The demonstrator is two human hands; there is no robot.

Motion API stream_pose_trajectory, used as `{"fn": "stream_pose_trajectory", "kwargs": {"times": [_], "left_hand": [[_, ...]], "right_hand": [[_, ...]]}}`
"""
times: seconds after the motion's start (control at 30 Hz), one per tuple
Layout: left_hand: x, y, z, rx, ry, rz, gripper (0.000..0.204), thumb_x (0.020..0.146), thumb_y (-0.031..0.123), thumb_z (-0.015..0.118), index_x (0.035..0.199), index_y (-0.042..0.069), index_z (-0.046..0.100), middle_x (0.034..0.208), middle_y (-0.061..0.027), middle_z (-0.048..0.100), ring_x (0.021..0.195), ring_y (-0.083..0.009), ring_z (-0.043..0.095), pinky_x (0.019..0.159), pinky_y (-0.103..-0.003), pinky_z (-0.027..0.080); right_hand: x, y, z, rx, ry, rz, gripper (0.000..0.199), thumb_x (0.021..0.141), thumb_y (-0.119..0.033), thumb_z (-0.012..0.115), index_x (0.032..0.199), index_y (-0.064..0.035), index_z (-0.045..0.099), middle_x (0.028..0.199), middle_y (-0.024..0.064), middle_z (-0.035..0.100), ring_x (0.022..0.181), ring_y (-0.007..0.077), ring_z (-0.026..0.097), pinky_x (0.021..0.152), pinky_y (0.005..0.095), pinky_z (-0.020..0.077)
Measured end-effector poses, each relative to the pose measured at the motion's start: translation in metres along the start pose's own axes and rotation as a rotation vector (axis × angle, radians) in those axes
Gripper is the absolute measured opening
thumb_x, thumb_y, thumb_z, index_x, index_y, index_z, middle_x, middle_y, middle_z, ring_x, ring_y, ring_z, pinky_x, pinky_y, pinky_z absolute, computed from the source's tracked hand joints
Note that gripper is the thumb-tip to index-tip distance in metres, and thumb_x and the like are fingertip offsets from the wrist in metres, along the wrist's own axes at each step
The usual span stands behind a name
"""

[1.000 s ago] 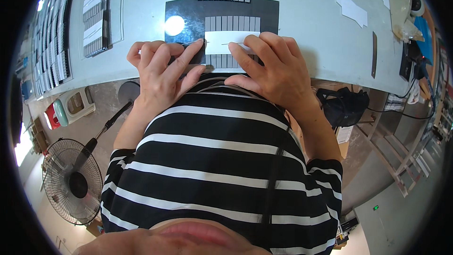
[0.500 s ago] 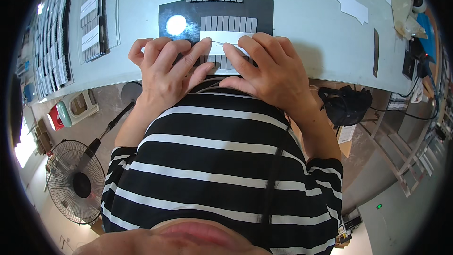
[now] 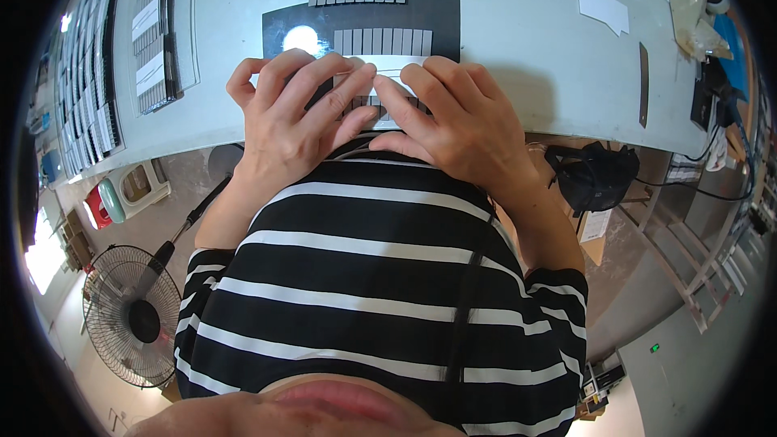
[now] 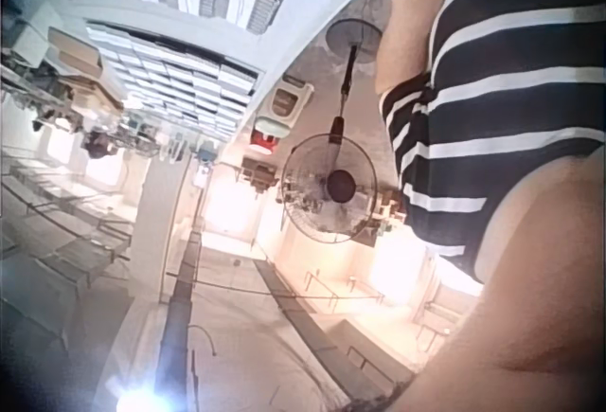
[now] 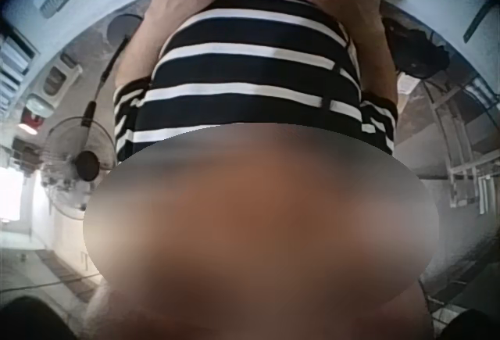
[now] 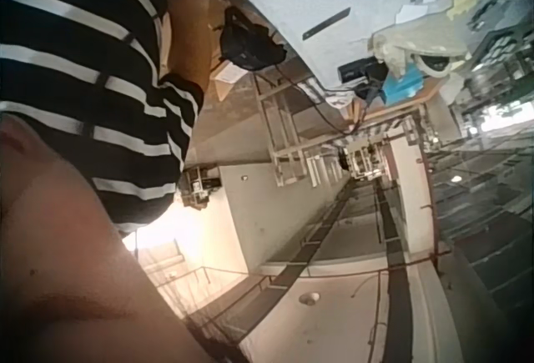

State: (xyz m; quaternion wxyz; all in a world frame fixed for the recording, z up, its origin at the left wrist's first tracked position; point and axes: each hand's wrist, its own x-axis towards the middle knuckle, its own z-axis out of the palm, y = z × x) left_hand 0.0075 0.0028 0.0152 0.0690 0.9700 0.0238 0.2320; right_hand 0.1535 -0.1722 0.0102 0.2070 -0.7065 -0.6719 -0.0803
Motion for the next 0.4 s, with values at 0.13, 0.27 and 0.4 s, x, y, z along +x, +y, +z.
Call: {"fn": "stream_pose_trajectory", "kwargs": {"times": [0.13,0.27,0.4], "left_hand": [[0.001,-0.002,0.003,-0.043,-0.038,0.032,0.043,0.08,0.04,0.077,0.116,0.017,0.072,0.113,0.0057,0.064,0.103,-0.0157,0.055,0.092,-0.038,0.03],[0.002,0.0,0.0,-0.049,-0.056,0.054,0.046,0.08,0.043,0.075,0.118,0.016,0.072,0.114,0.005,0.064,0.103,-0.0156,0.056,0.093,-0.038,0.031],[0.014,0.003,0.008,-0.071,0.016,0.111,0.045,0.087,0.045,0.068,0.113,0.008,0.071,0.111,0.0012,0.064,0.106,-0.0171,0.057,0.098,-0.039,0.029]], "right_hand": [[0.0,0.002,0.001,-0.006,0.006,-0.006,0.054,0.076,-0.048,0.076,0.115,-0.012,0.069,0.111,0.0021,0.054,0.107,0.0202,0.052,0.086,0.0331,0.046],[0.001,0.001,-0.002,-0.035,0.012,0.0,0.054,0.073,-0.05,0.077,0.113,-0.0126,0.071,0.11,0.0024,0.053,0.105,0.0216,0.052,0.085,0.034,0.0459],[-0.001,-0.006,-0.002,-0.02,0.035,0.012,0.058,0.075,-0.053,0.075,0.118,-0.0149,0.072,0.111,0.0027,0.053,0.106,0.0226,0.053,0.089,0.0389,0.0447]]}}
